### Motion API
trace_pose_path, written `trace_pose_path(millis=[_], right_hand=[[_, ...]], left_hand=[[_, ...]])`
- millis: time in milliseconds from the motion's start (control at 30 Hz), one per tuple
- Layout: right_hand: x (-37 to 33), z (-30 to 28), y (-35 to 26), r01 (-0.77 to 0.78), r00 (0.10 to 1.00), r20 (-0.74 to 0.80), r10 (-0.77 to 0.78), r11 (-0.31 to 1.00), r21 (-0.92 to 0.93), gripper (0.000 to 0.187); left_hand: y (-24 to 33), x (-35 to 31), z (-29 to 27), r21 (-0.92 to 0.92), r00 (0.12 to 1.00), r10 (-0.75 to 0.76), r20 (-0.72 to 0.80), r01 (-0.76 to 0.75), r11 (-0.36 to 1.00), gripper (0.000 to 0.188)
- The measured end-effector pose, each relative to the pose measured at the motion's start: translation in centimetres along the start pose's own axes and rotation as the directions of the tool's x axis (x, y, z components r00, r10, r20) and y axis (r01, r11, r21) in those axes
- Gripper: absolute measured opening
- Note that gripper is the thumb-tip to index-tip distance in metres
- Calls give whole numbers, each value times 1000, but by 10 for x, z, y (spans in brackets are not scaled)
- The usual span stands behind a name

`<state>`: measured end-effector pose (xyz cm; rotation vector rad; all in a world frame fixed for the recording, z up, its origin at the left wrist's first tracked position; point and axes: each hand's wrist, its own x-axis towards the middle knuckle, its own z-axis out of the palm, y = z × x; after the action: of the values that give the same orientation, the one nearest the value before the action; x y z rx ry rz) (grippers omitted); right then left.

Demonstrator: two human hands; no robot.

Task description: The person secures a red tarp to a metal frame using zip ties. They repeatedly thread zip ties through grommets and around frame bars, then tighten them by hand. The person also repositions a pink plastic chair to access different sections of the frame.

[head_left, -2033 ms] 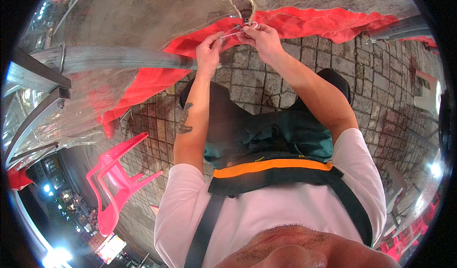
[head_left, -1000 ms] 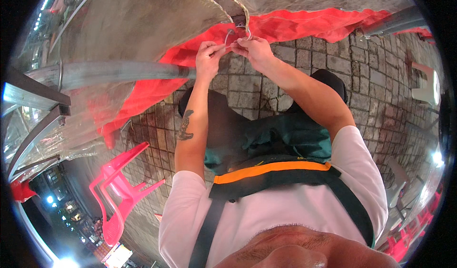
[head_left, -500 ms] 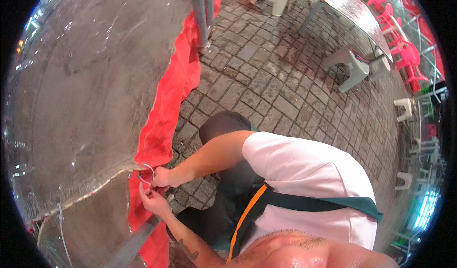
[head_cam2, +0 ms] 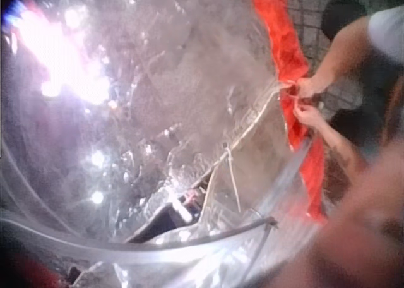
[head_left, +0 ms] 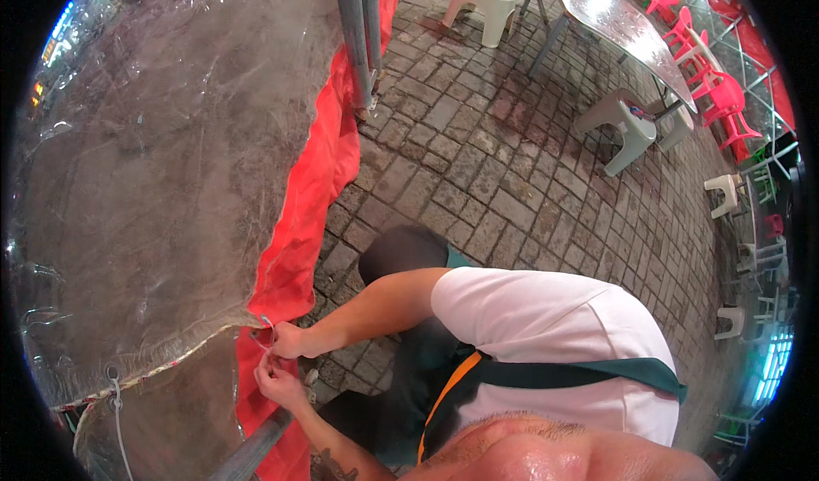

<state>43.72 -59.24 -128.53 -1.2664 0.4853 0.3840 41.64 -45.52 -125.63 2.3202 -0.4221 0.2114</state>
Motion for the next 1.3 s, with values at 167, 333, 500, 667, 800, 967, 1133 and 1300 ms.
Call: trace_pose_path(millis=[167,333,500,667,800,967,1133,1300], right_hand=[[11,13,-3,74,995,-62,-79,994,-78,19],[26,21,0,19,997,-81,-18,1000,7,11],[29,16,-14,34,999,-48,-25,978,207,5],[36,-4,-35,33,998,-47,-34,999,-15,2],[46,-12,-33,2,996,85,-21,977,212,18],[45,-9,-33,221,942,-73,-328,768,-601,49],[51,-9,-55,237,908,-93,-409,683,-691,42],[63,-3,-57,357,894,-16,-447,735,-576,38]], left_hand=[[-19,2,-10,91,999,7,-42,-3,996,20],[-29,-9,-25,100,996,-66,-52,71,992,20],[-27,-27,-45,191,993,-77,-95,94,977,19],[-26,-53,-71,259,990,9,-140,28,965,20],[-24,-70,-77,235,979,-15,-204,64,970,10],[-17,-71,-61,153,981,-89,-175,116,981,8],[-4,-73,-47,184,989,-86,-118,107,977,8],[-8,-70,-71,167,967,-148,-209,185,968,7]])
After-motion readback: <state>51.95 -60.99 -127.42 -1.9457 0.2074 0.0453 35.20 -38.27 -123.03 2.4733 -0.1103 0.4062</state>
